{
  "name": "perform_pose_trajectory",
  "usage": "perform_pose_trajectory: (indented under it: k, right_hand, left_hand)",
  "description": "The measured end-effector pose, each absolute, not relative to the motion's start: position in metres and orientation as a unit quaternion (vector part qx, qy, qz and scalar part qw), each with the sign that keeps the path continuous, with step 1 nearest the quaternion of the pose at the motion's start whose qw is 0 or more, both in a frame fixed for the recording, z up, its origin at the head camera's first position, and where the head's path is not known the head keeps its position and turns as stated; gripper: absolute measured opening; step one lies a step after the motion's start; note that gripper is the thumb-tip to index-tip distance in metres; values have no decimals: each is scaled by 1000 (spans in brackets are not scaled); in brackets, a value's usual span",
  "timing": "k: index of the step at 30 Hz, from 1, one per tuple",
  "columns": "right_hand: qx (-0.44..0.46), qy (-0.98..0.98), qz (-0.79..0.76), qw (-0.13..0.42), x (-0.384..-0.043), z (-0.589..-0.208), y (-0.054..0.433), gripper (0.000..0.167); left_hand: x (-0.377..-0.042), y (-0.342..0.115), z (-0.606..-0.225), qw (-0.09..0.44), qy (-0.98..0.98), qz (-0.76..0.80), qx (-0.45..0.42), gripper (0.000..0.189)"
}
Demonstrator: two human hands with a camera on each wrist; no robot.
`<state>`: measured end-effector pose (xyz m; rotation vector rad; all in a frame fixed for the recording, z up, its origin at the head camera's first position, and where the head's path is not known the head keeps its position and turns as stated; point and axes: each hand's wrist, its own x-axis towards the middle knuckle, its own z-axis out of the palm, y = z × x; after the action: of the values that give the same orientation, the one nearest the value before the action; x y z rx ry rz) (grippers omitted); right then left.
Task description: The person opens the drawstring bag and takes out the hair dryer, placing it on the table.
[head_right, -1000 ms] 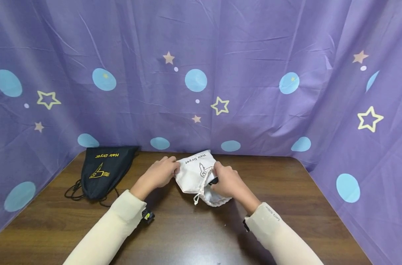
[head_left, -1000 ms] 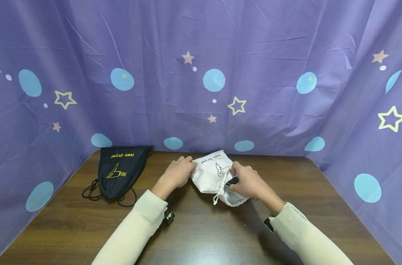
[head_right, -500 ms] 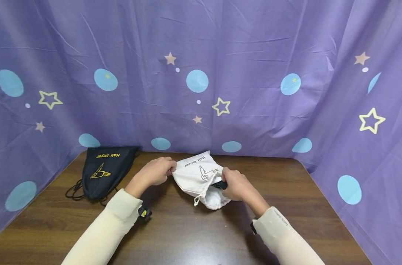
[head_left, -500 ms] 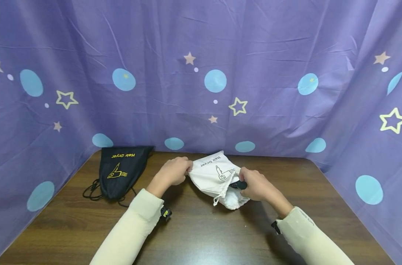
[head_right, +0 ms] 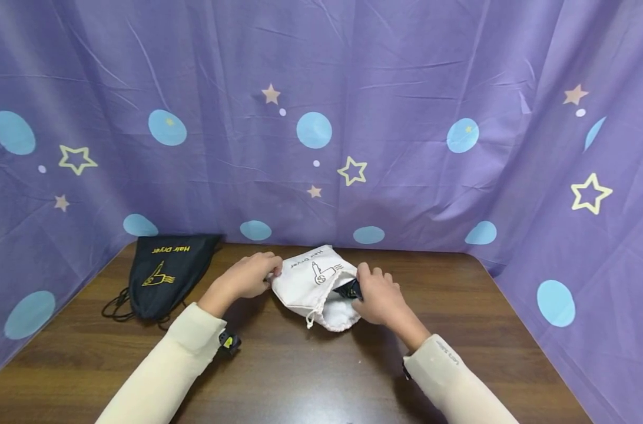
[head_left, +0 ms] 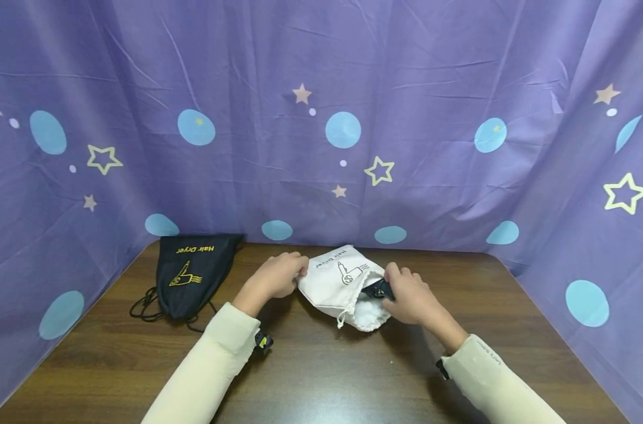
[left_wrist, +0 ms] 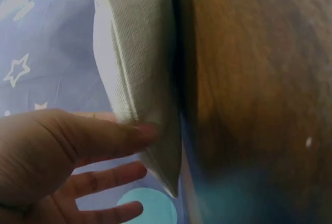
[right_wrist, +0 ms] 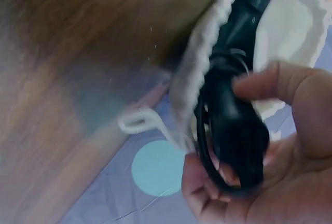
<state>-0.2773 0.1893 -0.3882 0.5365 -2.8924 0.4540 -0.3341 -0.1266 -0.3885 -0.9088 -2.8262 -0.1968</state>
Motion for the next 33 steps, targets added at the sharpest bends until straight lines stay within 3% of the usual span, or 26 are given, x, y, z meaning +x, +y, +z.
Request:
perform_pose_trajectory:
  k: [5,21,33]
  right_hand:
    - [150,-973,145,98,-277,-391,180,35]
    - [147,-971,150,115,-281,-392,181,37]
    - [200,-959,146,140,-286,-396,204,35]
  left_hand:
    - [-335,-125,-389,93,-932,-90,-338,22]
    - [-339,-137,-385,74,-916,-160,-360,22]
    - [-343,-146,-382,73,-924,-165,-337,23]
